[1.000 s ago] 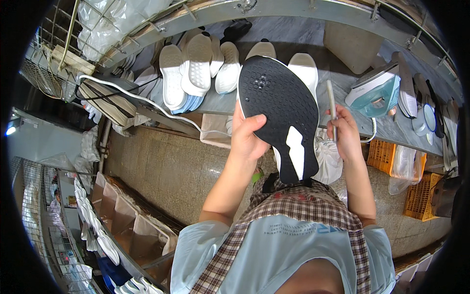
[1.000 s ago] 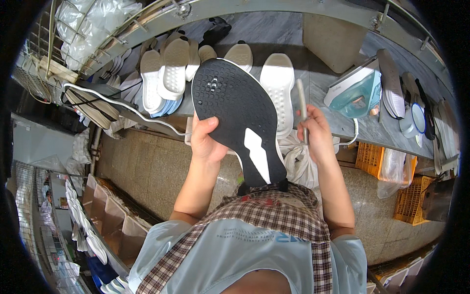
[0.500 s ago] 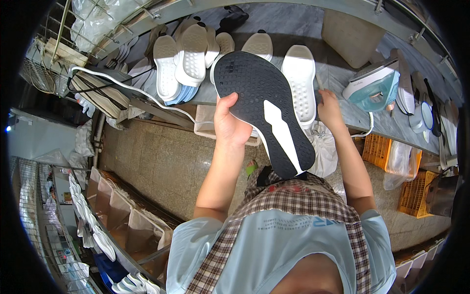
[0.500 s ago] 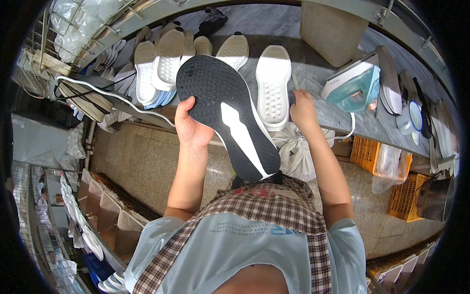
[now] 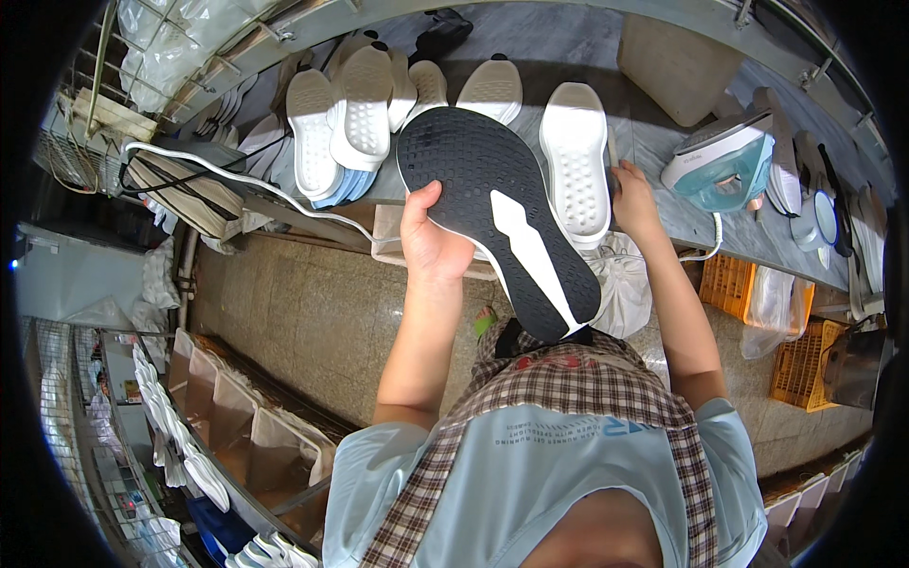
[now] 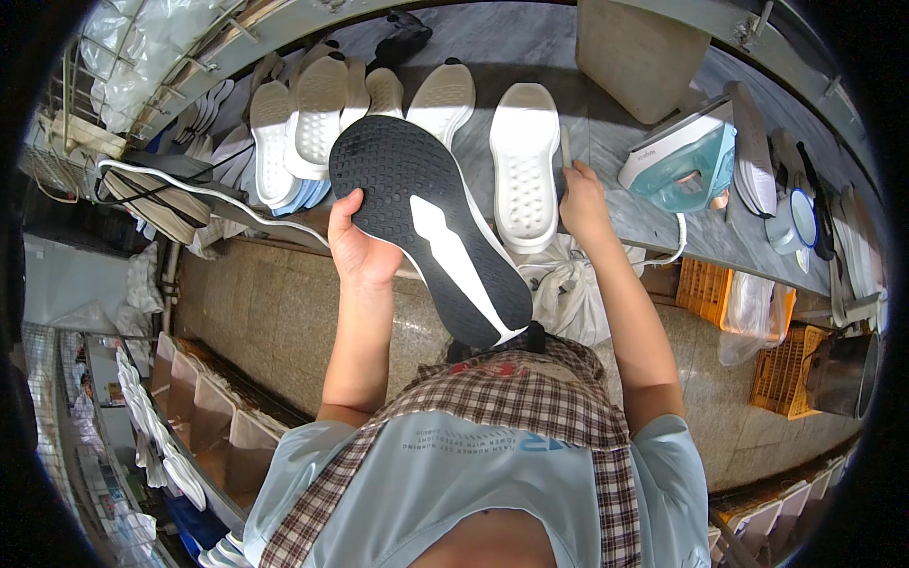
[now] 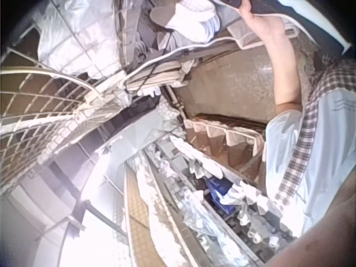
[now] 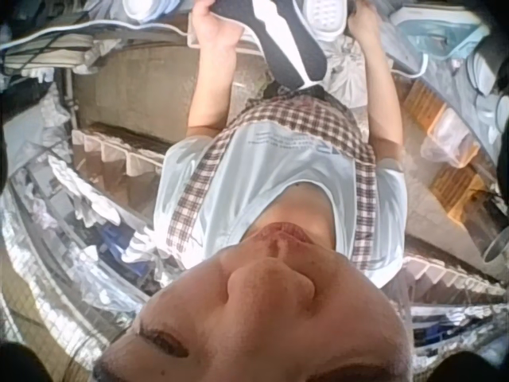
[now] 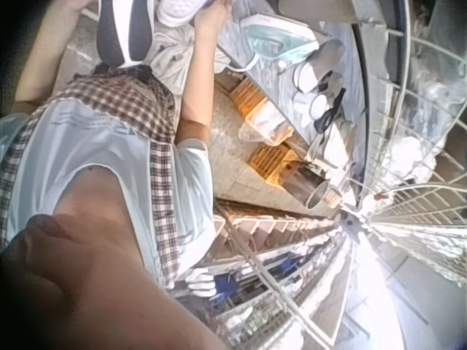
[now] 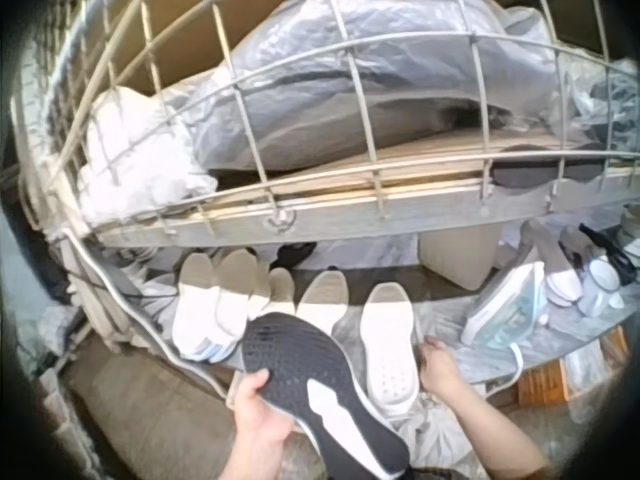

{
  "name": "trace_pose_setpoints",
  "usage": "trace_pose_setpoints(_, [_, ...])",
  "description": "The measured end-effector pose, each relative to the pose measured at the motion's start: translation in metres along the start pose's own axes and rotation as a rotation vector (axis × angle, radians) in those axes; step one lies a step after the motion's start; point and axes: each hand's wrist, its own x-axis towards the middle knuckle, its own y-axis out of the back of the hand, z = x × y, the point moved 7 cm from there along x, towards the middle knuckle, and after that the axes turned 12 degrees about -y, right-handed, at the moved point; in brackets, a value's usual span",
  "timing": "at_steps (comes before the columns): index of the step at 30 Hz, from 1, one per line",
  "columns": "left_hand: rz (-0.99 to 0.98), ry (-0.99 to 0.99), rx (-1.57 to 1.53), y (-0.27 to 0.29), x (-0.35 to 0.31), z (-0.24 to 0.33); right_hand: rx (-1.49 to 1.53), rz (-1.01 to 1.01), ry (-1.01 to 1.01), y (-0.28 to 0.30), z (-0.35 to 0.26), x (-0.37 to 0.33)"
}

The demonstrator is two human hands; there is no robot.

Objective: The person picks up white slip-on shoes from a shelf, turns them over, and uses a steam iron to press the black rubber soles. They repeatedly iron the sole surface and then place the shoes back on the shelf.

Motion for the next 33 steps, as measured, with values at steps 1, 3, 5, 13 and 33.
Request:
trace_pose_setpoints(1, [-0.005,-0.002,0.007,0.000,0.001,0.000,0.014,0.011,-0.003,0.003,-0.002,-0.001])
trace_pose_setpoints(3, [-0.001,0.001,-0.002,0.002,0.002,0.001,0.033,0.035,-0.024,0.011,-0.007,-0.004])
trace_pose_setpoints(5, [0.002,0.000,-0.007,0.003,0.004,0.002,0.159,0.091,0.002,0.028,-0.018,-0.012])
trace_pose_setpoints(13, [0.092,-0.042,0.035,0.011,0.006,0.004,0.501,0.130,0.223,0.098,-0.098,-0.068])
trace_pose_setpoints(33, [-0.320,-0.215,0.918,-0.006,-0.021,-0.017,1.629,-0.901,0.130,0.067,-0.082,-0.113])
